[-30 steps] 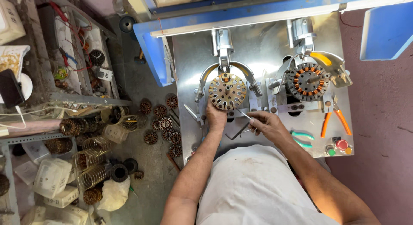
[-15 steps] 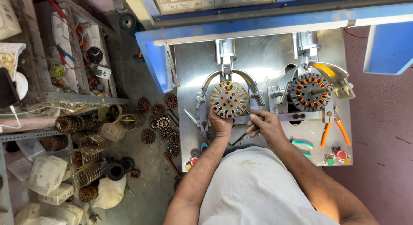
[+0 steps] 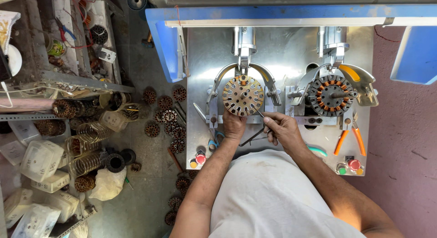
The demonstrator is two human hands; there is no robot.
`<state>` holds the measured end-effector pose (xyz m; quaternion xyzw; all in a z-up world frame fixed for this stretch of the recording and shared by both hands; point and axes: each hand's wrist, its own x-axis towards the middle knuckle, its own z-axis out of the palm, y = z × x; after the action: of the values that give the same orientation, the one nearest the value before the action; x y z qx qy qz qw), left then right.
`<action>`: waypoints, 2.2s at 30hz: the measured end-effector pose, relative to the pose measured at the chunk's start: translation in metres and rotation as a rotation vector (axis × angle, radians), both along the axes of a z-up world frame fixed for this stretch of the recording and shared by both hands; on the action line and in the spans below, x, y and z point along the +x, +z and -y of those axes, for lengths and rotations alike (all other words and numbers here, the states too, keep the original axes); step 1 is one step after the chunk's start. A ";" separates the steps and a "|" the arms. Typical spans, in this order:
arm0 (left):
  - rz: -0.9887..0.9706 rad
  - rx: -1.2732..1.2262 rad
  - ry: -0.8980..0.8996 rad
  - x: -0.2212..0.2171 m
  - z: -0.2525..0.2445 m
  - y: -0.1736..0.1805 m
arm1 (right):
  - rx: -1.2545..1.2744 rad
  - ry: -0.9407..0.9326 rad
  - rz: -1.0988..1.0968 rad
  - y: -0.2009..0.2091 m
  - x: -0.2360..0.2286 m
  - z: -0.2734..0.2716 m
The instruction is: The person uses pliers and a metal rod to adjust and insert components into a circular metal part mounted on a machine. They repeatedly manipulate the part, press buttons on the machine, and transfer small components between two circular assemblies.
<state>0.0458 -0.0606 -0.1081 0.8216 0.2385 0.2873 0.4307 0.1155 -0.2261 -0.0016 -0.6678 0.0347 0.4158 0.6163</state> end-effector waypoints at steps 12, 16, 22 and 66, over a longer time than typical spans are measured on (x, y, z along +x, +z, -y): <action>0.112 -0.102 0.128 0.010 -0.004 0.026 | 0.087 0.004 0.012 -0.011 0.004 -0.003; -0.266 0.246 0.180 0.024 0.009 0.016 | 0.068 -0.013 0.027 -0.004 0.006 -0.003; -0.442 0.319 0.070 0.030 0.009 0.007 | 0.016 -0.007 0.054 0.004 0.006 0.003; -0.350 -0.743 0.134 0.009 -0.004 0.051 | -0.188 0.069 0.207 -0.001 -0.008 -0.010</action>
<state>0.0547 -0.0567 -0.0573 0.6294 0.4485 0.0651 0.6312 0.1077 -0.2166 -0.0027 -0.7629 -0.0133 0.3605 0.5366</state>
